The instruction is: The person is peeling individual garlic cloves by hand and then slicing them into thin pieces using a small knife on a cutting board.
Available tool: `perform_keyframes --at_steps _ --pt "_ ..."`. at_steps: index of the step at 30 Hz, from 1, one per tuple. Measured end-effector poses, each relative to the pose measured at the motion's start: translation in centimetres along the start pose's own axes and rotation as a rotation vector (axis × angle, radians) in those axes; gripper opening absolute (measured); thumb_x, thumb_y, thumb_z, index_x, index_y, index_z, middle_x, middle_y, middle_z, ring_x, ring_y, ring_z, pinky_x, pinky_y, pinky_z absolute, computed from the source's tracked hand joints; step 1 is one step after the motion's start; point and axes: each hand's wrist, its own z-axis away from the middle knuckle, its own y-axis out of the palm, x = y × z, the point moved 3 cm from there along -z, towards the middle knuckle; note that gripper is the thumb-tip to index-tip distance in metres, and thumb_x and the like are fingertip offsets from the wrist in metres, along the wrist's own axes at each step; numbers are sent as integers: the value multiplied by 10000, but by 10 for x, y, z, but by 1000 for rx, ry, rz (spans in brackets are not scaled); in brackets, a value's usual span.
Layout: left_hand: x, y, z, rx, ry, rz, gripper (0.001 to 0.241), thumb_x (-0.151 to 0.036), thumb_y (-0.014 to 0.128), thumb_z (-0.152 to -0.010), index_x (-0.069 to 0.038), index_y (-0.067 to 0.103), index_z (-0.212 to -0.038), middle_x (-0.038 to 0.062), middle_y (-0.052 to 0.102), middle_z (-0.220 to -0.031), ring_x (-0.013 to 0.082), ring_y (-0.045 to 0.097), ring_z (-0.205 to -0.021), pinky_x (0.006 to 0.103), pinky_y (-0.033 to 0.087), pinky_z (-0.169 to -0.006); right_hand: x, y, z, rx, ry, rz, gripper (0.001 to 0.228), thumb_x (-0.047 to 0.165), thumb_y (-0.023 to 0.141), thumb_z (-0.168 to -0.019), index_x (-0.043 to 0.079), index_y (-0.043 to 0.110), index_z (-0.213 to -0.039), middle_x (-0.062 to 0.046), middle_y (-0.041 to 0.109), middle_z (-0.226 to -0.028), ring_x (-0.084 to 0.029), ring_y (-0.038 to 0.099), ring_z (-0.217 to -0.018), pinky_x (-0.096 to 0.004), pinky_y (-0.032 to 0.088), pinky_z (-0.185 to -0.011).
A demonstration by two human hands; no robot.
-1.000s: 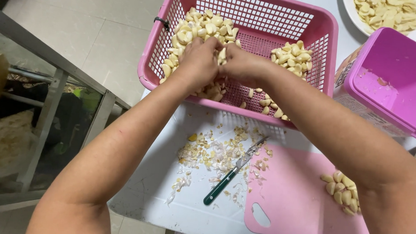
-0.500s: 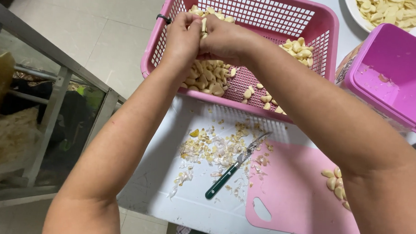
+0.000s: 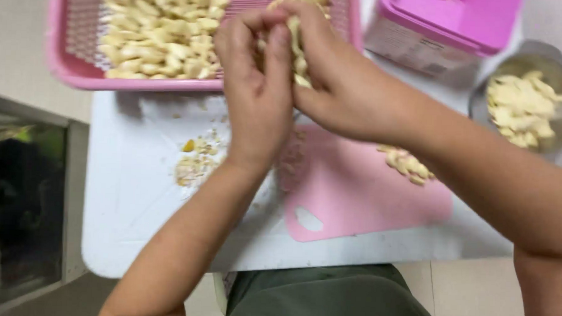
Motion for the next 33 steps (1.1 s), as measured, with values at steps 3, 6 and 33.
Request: perform_keyframes --at_steps 3,6,33 --pt "1 48 49 84 -12 45 201 -279 481 -1134 -143 598 -1225 51 575 -1196 210 502 -1190 335 427 -1057 5 -8 67 11 208 -6 535 67 530 -1034 -47 249 -1475 -266 447 -1474 -324 499 -1376 -406 426 -1120" --pt "21 95 96 209 -114 137 196 -290 499 -1113 -162 619 -1201 65 558 -1166 214 481 -1153 340 434 -999 -16 -4 127 8 495 -111 545 173 534 -1046 3 260 -1485 -213 488 -1458 -273 598 -1344 -392 522 -1136" --pt "32 137 150 575 -16 -164 412 -187 503 -1024 35 525 -1369 257 523 -1422 413 459 -1367 539 345 -1214 -89 16 260 -190 650 672 576 388 726 -915 262 613 -1465 -115 538 -1381 -319 632 -1128 -538 621 -668"
